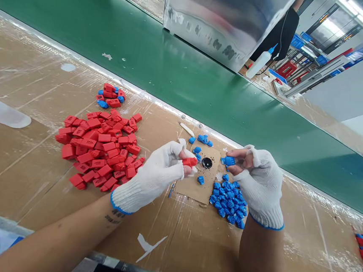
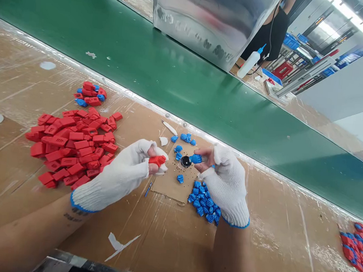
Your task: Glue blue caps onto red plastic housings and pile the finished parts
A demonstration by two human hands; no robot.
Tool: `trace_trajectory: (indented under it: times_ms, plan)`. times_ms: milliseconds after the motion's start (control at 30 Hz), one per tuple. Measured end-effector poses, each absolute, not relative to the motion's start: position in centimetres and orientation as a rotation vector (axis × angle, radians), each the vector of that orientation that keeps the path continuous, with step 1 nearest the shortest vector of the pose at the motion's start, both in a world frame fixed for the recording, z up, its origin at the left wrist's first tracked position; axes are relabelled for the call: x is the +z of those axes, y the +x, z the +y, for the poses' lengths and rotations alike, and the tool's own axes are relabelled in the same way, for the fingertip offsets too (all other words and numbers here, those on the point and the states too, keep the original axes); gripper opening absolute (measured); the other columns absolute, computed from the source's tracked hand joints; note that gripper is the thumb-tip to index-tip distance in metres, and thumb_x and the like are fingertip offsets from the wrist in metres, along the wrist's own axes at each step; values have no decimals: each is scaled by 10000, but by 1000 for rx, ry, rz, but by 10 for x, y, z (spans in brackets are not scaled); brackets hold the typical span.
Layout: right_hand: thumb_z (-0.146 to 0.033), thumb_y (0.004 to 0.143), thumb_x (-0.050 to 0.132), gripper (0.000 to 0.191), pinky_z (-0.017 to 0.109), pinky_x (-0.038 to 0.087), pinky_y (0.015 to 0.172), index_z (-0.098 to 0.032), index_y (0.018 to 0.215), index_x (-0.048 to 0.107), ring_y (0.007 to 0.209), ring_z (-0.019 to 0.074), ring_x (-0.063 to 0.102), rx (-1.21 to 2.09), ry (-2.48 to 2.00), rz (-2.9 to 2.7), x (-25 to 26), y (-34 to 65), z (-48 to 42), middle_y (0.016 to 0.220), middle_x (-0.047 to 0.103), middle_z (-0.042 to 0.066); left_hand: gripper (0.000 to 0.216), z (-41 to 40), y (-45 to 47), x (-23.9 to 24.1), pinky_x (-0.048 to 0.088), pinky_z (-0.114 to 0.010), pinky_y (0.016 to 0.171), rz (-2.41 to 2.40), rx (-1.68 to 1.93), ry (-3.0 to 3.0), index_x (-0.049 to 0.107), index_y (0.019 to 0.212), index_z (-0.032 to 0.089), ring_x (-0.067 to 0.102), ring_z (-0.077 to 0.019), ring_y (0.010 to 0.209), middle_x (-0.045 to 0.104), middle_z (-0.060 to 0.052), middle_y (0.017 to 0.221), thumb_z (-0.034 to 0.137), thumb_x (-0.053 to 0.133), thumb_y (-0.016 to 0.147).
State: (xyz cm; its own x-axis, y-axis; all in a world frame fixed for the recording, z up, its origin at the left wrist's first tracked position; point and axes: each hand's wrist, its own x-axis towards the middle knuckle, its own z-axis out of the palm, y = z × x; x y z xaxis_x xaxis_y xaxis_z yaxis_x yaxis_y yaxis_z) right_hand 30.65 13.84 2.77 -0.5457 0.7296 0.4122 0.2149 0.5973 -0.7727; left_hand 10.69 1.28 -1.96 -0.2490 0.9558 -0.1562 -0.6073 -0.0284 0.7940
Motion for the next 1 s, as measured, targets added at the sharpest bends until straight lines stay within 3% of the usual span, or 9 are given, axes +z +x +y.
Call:
trace_trajectory:
  times_ms: [167,333,533,667,767,867,1000]
  plan:
    - [-148,821,764,330,401,567,709,-275,777,462,833,217,702,947,-655,-1968,34,298,121,928,781,4,396,10,115,-25,578,-276,705,778,1529,546,683,1005,191,689,-133,734,697,-10,868,430,944,828]
    - [-124,849,789,336,399,533,693,-267,762,497,764,193,660,978,-586,-1959,34,299,114,953,777,-5,472,8,117,-23,555,-292,741,757,1541,657,728,1120,170,668,-150,753,740,-60,879,591,823,928]
    - [-214,867,830,328,373,558,701,-256,742,529,847,218,719,962,-576,-1947,35,298,112,912,756,11,409,10,118,-22,518,-293,778,690,1599,592,617,1035,204,652,-154,805,695,-23,878,473,888,891]
    - [-151,837,828,308,324,559,695,-244,745,549,808,177,713,968,-525,-1945,36,297,112,919,769,-21,406,11,117,-25,524,-285,825,610,1608,539,528,1050,234,661,-132,824,687,4,934,304,892,885]
    - [-120,824,815,306,306,549,702,-237,726,551,785,157,696,927,-516,-1973,37,295,111,899,765,-33,403,11,116,-25,559,-305,846,568,1611,532,542,1101,248,676,-134,809,689,7,936,325,885,902]
    - [-106,819,799,322,297,553,705,-233,695,530,824,170,714,905,-502,-1991,39,293,110,835,739,-32,386,11,115,-24,590,-298,823,562,1609,515,597,1034,224,691,-122,788,704,-3,983,368,919,876]
    - [-113,831,798,328,292,554,691,-233,694,525,825,169,716,892,-489,-1982,41,291,107,849,747,-34,384,10,114,-23,607,-267,818,580,1606,474,640,971,211,706,-116,789,701,25,860,369,961,833]
